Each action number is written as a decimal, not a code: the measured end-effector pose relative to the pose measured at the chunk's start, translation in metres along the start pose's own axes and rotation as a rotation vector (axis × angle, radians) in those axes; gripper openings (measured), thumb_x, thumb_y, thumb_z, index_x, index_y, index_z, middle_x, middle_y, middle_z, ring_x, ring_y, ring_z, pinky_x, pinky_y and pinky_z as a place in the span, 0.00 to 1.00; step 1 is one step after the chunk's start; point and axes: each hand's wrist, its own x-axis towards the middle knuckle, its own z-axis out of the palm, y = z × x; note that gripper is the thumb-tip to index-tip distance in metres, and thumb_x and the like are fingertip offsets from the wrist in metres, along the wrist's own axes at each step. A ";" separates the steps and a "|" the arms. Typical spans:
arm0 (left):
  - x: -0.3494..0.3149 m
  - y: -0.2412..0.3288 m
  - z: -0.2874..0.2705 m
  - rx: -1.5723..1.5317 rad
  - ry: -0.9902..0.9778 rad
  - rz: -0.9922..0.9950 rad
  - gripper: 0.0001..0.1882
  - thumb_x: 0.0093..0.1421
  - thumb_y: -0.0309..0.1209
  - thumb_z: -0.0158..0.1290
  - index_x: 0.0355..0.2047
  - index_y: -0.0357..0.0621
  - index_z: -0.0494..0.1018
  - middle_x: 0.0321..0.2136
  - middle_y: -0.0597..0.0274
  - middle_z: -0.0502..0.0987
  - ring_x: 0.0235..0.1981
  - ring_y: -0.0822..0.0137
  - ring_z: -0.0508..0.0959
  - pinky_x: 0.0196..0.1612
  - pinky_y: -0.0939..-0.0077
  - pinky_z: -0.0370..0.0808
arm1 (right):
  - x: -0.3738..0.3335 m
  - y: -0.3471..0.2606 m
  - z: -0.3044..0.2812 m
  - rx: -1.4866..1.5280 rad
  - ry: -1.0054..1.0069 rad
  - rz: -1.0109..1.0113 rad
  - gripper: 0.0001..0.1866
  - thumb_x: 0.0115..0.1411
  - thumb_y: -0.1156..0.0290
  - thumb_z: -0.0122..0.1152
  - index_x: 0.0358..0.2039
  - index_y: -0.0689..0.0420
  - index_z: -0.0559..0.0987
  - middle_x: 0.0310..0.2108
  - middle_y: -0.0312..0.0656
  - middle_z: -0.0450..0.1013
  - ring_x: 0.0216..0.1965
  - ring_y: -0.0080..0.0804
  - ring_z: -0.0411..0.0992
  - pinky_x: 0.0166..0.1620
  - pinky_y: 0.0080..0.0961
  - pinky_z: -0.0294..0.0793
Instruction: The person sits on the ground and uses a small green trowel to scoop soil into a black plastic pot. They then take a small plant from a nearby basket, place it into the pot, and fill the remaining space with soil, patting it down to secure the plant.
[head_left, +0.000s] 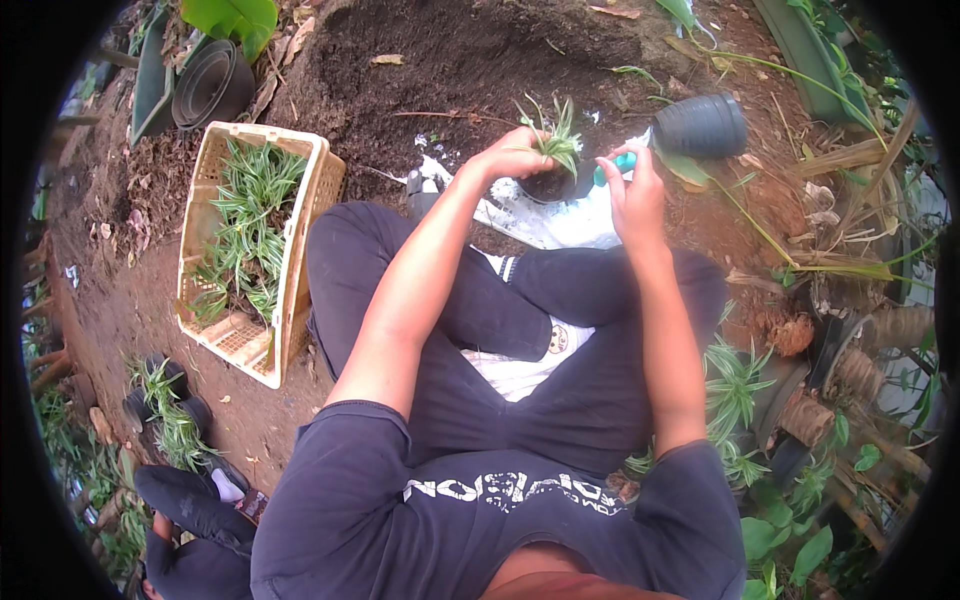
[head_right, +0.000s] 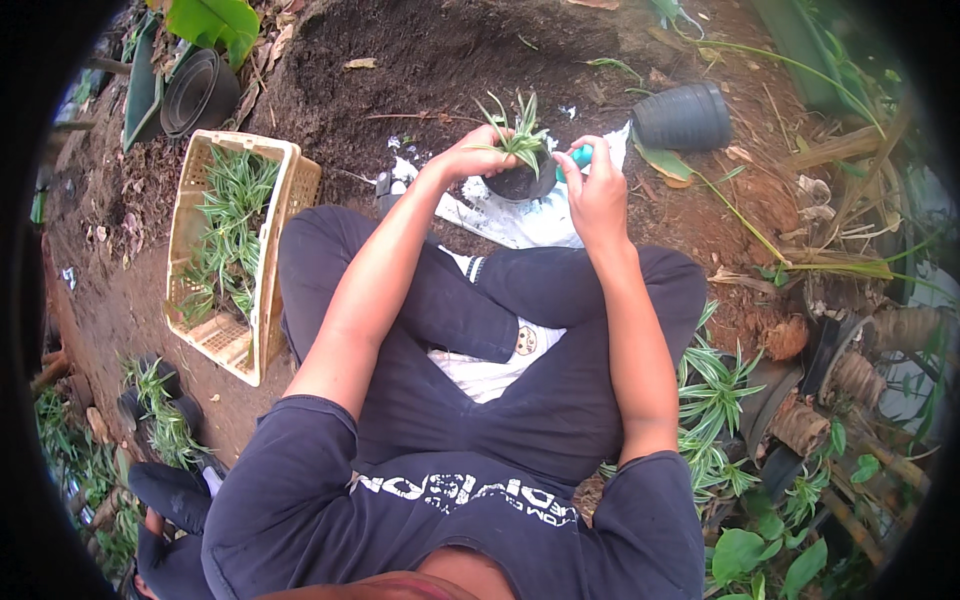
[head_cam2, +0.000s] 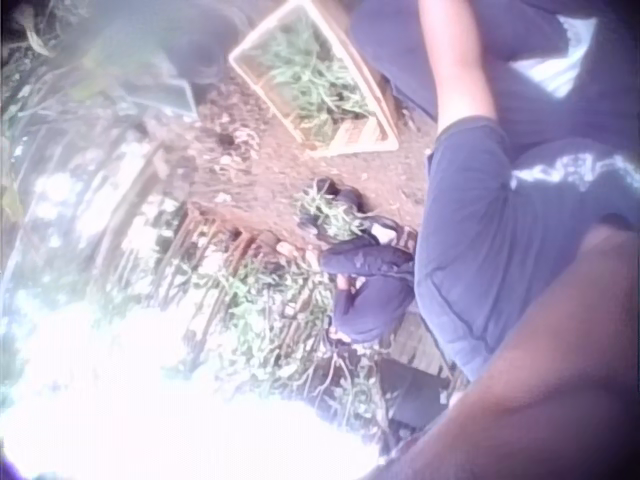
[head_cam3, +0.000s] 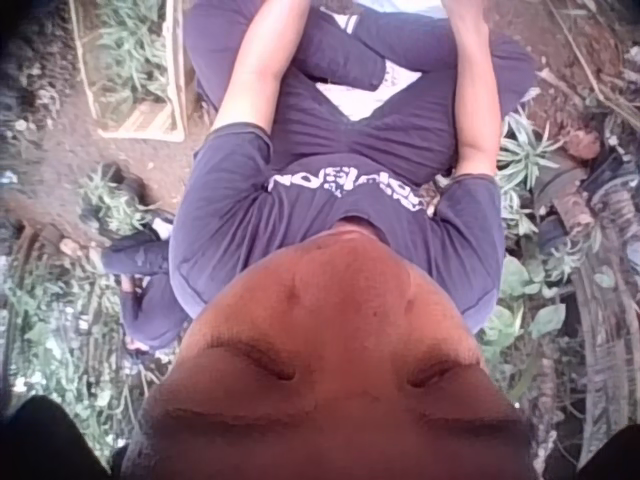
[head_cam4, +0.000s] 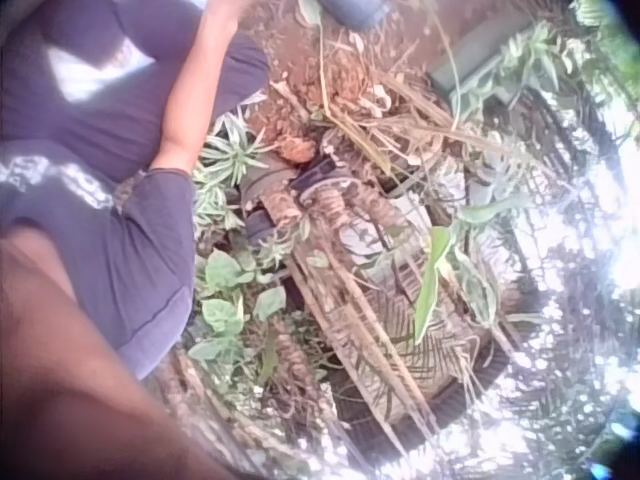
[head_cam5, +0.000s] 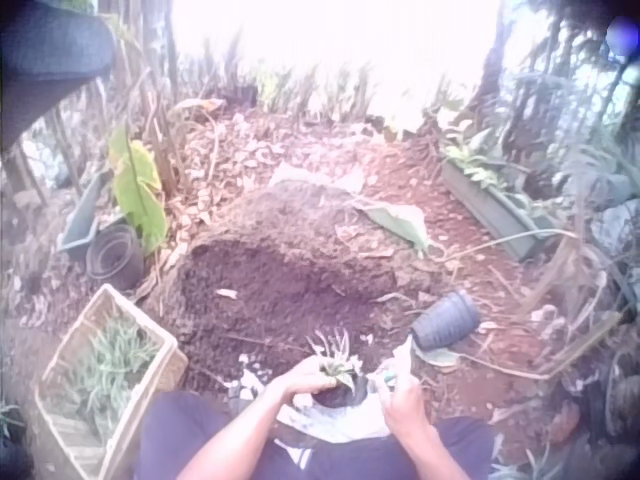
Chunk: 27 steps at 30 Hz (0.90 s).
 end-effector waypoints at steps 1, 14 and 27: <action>-0.004 0.002 0.001 -0.006 0.003 0.041 0.19 0.58 0.32 0.63 0.50 0.44 0.80 0.28 0.70 0.79 0.29 0.77 0.76 0.32 0.77 0.74 | 0.000 0.005 -0.003 0.032 0.043 -0.006 0.13 0.66 0.67 0.68 0.44 0.59 0.75 0.28 0.46 0.80 0.31 0.40 0.82 0.34 0.36 0.77; -0.032 -0.046 0.020 0.030 0.219 -0.411 0.28 0.70 0.38 0.55 0.61 0.29 0.62 0.38 0.42 0.84 0.29 0.57 0.86 0.27 0.61 0.85 | 0.019 0.048 -0.037 0.570 0.367 0.230 0.14 0.71 0.67 0.63 0.48 0.61 0.71 0.39 0.46 0.79 0.42 0.30 0.81 0.42 0.27 0.86; -0.040 -0.040 0.018 0.141 0.497 -0.364 0.27 0.70 0.35 0.53 0.60 0.34 0.57 0.33 0.51 0.82 0.28 0.63 0.85 0.23 0.66 0.85 | 0.018 0.064 -0.041 0.540 0.422 0.241 0.15 0.70 0.66 0.64 0.48 0.61 0.71 0.39 0.46 0.79 0.40 0.30 0.81 0.38 0.27 0.86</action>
